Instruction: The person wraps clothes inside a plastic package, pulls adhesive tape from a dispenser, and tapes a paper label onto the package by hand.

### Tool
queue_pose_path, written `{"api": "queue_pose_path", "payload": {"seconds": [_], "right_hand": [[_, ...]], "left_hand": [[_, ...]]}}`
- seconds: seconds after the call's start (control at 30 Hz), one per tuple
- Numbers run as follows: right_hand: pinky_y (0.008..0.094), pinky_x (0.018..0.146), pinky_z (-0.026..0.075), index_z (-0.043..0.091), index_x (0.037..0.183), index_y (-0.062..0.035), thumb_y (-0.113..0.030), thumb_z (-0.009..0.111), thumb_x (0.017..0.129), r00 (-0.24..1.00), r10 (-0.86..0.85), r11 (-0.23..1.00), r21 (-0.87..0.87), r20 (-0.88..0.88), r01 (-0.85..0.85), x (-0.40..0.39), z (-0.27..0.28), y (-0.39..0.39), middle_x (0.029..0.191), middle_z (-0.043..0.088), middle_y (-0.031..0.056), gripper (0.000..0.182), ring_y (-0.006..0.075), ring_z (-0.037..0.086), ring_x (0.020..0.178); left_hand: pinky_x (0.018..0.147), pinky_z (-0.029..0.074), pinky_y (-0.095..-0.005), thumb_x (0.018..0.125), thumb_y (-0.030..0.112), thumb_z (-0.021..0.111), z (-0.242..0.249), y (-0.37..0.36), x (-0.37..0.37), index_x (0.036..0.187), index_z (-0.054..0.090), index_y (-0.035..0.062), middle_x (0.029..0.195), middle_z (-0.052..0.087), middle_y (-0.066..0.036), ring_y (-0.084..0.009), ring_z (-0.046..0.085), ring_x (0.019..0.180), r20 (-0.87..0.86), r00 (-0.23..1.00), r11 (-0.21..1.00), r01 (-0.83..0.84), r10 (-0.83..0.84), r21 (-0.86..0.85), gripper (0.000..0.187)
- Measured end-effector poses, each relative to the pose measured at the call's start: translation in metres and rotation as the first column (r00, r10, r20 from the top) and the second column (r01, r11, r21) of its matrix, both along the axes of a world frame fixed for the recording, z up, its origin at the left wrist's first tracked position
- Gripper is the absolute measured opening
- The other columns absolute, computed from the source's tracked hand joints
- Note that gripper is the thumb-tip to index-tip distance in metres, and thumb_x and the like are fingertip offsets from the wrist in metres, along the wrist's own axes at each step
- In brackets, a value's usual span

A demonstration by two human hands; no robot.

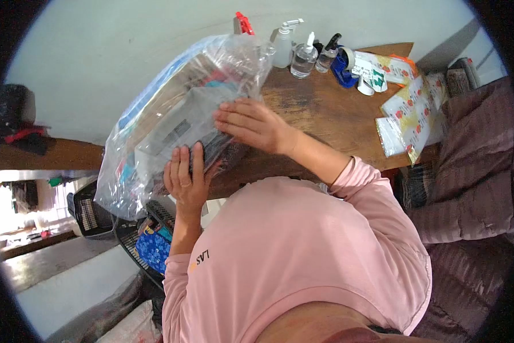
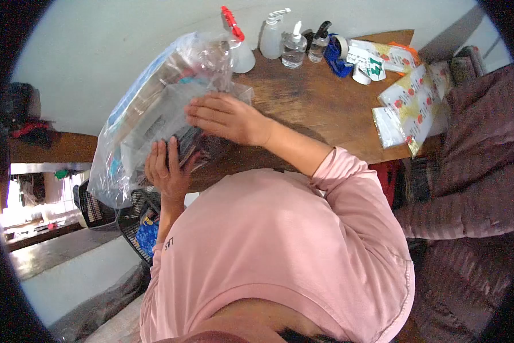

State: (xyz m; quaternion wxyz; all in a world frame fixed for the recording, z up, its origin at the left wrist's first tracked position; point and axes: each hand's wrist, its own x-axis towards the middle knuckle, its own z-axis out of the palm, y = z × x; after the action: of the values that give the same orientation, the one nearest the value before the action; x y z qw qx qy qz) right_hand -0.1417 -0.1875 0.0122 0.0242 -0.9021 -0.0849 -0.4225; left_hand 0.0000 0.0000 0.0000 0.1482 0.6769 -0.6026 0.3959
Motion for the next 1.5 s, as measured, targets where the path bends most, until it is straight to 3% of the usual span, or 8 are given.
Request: {"api": "queue_pose_path", "payload": {"seconds": [0.17, 0.27, 0.4, 0.83, 0.97, 1.1, 1.23, 1.5], "right_hand": [[0.038, 0.079, 0.039, 0.057, 0.099, -0.0058, -0.019, 0.07, 0.066, 0.95, -0.298, 0.914, 0.316, 0.097, 0.254, -0.075, -0.006, -0.035, 0.102, 0.057, 0.0096, 0.038, 0.0244, 0.053, 0.094], [0.0364, 0.085, 0.037, 0.055, 0.103, -0.0014, -0.016, 0.058, 0.08, 0.584, -0.809, 0.408, 0.656, -0.063, 0.636, -0.136, -0.081, -0.104, 0.101, 0.057, 0.0139, 0.027, 0.0291, 0.05, 0.096], [0.0386, 0.081, 0.043, 0.053, 0.106, 0.0052, -0.02, 0.052, 0.084, 0.333, -0.895, 0.0, 0.745, -0.298, 0.667, -0.216, -0.181, -0.204, 0.097, 0.058, 0.024, 0.033, 0.0363, 0.056, 0.092], [0.0321, 0.067, 0.046, 0.064, 0.09, 0.0042, -0.038, 0.063, 0.076, 0.517, -0.458, -0.07, 0.61, -0.723, 0.79, -0.228, -0.181, -0.307, 0.076, 0.065, 0.0099, 0.045, 0.0192, 0.06, 0.068], [0.0368, 0.066, 0.048, 0.066, 0.083, -0.0029, -0.036, 0.061, 0.075, 0.111, -0.655, -0.065, 0.202, -0.747, 0.977, -0.194, -0.111, -0.274, 0.081, 0.064, 0.0161, 0.034, 0.0303, 0.063, 0.075], [0.0424, 0.061, 0.049, 0.059, 0.092, -0.001, -0.033, 0.054, 0.081, 0.303, -0.52, 0.026, 0.341, -0.798, 0.94, -0.206, -0.12, -0.285, 0.077, 0.063, 0.0193, 0.034, 0.0287, 0.063, 0.072], [0.0311, 0.044, 0.047, 0.05, 0.097, 0.002, -0.027, 0.049, 0.088, 0.486, -0.336, -0.172, 0.559, -0.807, 0.811, -0.216, -0.129, -0.265, 0.073, 0.059, 0.0139, 0.03, 0.0198, 0.059, 0.05], [0.0241, 0.074, 0.041, 0.057, 0.086, -0.0036, -0.019, 0.053, 0.085, 0.928, -0.232, -0.209, 0.947, -0.29, 0.244, -0.271, -0.196, -0.243, 0.097, 0.058, 0.0046, 0.016, 0.01, 0.052, 0.086]], "left_hand": [[0.087, 0.037, -0.0367, 0.077, 0.046, 0.061, -0.003, -0.011, -0.005, 0.112, 0.057, 0.0099, 0.115, 0.047, -0.006, -0.0249, 0.045, 0.11, 0.018, 1.0, 0.998, 0.012, -0.011, -0.057, 0.05], [0.085, 0.037, -0.0394, 0.076, 0.045, 0.062, -0.004, -0.008, -0.004, 0.111, 0.058, 0.0075, 0.115, 0.047, -0.008, -0.0279, 0.046, 0.107, 0.02, 1.0, 0.999, 0.018, -0.017, -0.04, 0.051], [0.084, 0.037, -0.0409, 0.075, 0.045, 0.064, -0.003, -0.003, -0.002, 0.111, 0.057, 0.0056, 0.117, 0.046, -0.01, -0.03, 0.046, 0.107, 0.024, 1.0, 1.0, 0.015, -0.015, 0.01, 0.053], [0.09, 0.03, -0.0405, 0.082, 0.047, 0.053, -0.005, 0.0, -0.001, 0.109, 0.058, 0.0056, 0.121, 0.045, -0.01, -0.0296, 0.042, 0.113, -0.011, 1.0, 0.999, -0.008, 0.008, 0.046, 0.049], [0.091, 0.03, -0.0411, 0.081, 0.045, 0.055, -0.005, 0.0, -0.002, 0.108, 0.058, 0.0054, 0.12, 0.046, -0.011, -0.0299, 0.043, 0.113, -0.006, 1.0, 0.999, -0.011, 0.012, 0.045, 0.049], [0.091, 0.03, -0.0414, 0.081, 0.045, 0.056, -0.004, -0.001, -0.004, 0.108, 0.058, 0.0054, 0.121, 0.045, -0.011, -0.0299, 0.043, 0.112, -0.013, 1.0, 0.999, -0.021, 0.021, 0.047, 0.048], [0.091, 0.03, -0.041, 0.08, 0.045, 0.056, -0.004, -0.002, -0.004, 0.109, 0.058, 0.005, 0.121, 0.045, -0.011, -0.0298, 0.043, 0.113, -0.006, 1.0, 0.999, -0.017, 0.017, 0.039, 0.049], [0.086, 0.033, -0.04, 0.076, 0.044, 0.062, -0.001, -0.004, -0.003, 0.109, 0.057, 0.004, 0.121, 0.045, -0.012, -0.0304, 0.044, 0.111, -0.001, 1.0, 0.999, 0.02, -0.02, 0.026, 0.052]]}}
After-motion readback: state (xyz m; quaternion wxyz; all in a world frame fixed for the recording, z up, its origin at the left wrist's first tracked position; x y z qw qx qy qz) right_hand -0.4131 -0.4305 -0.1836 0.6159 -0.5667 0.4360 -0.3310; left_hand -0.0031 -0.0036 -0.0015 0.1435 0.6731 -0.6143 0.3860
